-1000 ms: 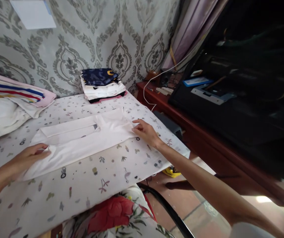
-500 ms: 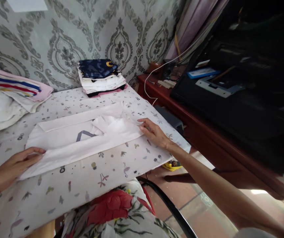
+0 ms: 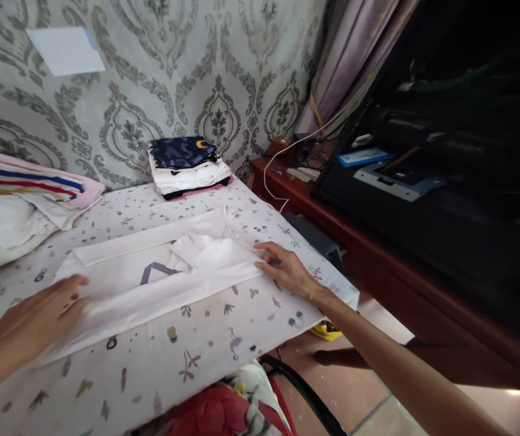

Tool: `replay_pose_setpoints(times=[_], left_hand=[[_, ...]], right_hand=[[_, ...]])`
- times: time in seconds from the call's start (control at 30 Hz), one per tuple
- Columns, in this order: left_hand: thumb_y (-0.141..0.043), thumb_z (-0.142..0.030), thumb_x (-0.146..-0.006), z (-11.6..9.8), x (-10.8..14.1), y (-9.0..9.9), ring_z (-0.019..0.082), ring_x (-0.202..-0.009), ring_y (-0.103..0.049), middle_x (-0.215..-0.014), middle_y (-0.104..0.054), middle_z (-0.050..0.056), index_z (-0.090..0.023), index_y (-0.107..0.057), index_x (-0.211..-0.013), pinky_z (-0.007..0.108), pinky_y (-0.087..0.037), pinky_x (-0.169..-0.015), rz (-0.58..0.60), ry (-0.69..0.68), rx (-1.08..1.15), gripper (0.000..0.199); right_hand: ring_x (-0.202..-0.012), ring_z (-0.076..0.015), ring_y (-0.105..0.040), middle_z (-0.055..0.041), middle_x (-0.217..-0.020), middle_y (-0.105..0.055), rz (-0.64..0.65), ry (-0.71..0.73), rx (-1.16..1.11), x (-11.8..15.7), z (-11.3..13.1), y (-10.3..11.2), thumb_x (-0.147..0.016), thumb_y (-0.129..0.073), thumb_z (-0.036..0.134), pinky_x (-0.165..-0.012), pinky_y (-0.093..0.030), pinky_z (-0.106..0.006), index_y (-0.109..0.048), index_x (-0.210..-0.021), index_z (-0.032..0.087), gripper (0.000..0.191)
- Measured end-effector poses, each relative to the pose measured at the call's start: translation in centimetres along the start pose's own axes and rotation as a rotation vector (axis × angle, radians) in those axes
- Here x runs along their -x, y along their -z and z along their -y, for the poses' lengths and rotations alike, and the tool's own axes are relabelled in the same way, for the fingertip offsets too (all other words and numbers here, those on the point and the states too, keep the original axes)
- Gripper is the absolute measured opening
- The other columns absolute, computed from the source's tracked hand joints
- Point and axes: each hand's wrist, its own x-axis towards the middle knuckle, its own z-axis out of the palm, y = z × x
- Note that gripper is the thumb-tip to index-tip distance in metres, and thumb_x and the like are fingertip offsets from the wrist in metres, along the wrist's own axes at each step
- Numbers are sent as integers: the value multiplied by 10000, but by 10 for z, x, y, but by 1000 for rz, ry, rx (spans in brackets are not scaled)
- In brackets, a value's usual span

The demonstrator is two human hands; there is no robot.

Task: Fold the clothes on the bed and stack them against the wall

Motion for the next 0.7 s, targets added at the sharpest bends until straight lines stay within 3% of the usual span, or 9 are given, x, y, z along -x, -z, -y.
replay_pose_setpoints(times=[0.03, 0.1, 0.23, 0.33, 0.4, 0.5, 0.6, 0.7], left_hand=[[-498, -612, -760, -25, -5, 2, 324, -897, -675, -961, -734, -1, -357, -597, -1028, 408, -470, -779, -65, -55, -19, 383], [-459, -569, -820, -81, -20, 3, 303, -937, -670, -1033, -722, 26, -305, -605, -1047, 374, -482, -793, -70, -285, 66, 377], [-401, -417, -905, -185, -68, -19, 269, -1027, -624, -1100, -691, 87, -221, -607, -1018, 381, -467, -901, 34, -714, 165, 305], [-444, -333, -890, -236, -100, -45, 267, -1076, -600, -1143, -656, 128, -181, -605, -1067, 385, -455, -929, 169, -846, 138, 283], [-506, -296, -854, -256, -114, -59, 265, -1084, -587, -1132, -640, 128, -176, -612, -1074, 373, -445, -935, 261, -913, 97, 272], [-548, -196, -761, -270, -121, -68, 258, -1039, -569, -1042, -624, 96, -186, -623, -947, 354, -430, -906, 351, -1015, 8, 201], [-533, -161, -709, -269, -118, -61, 236, -971, -546, -947, -595, 56, -196, -562, -814, 323, -413, -836, 381, -1066, 36, 114], [-550, -244, -737, -261, -114, -45, 180, -784, -509, -806, -536, 1, -206, -492, -764, 277, -376, -695, 477, -1022, 181, 74]], right_hand=[[-690, -162, -559, 21, -764, -574, -3, 6, 5, 0, -1, -1, -909, -589, 402, -683, -473, -306, -601, -1219, 246, 348], [-694, -166, -561, 18, -760, -571, -8, 24, 22, 0, -1, -2, -915, -581, 399, -683, -480, -310, -605, -1217, 243, 341], [-735, -182, -572, -12, -818, -586, -37, 66, 108, 1, 4, -3, -895, -595, 351, -729, -506, -344, -630, -1198, 241, 324], [-776, -200, -584, -31, -844, -602, -42, 77, 160, 2, 8, -2, -881, -605, 323, -773, -510, -374, -640, -1193, 240, 325], [-780, -205, -586, -34, -848, -611, -34, 74, 157, 3, 9, 0, -876, -611, 323, -781, -506, -380, -634, -1207, 234, 343], [-779, -201, -585, -31, -849, -616, -19, 61, 122, 3, 8, 1, -890, -597, 336, -767, -499, -362, -611, -1250, 230, 375], [-769, -195, -582, -25, -824, -610, -24, 46, 111, 2, 5, 0, -901, -569, 319, -750, -490, -342, -612, -1249, 221, 363], [-757, -190, -577, -25, -821, -606, -27, 51, 124, 1, 2, -1, -901, -562, 316, -743, -482, -337, -633, -1209, 215, 332]])
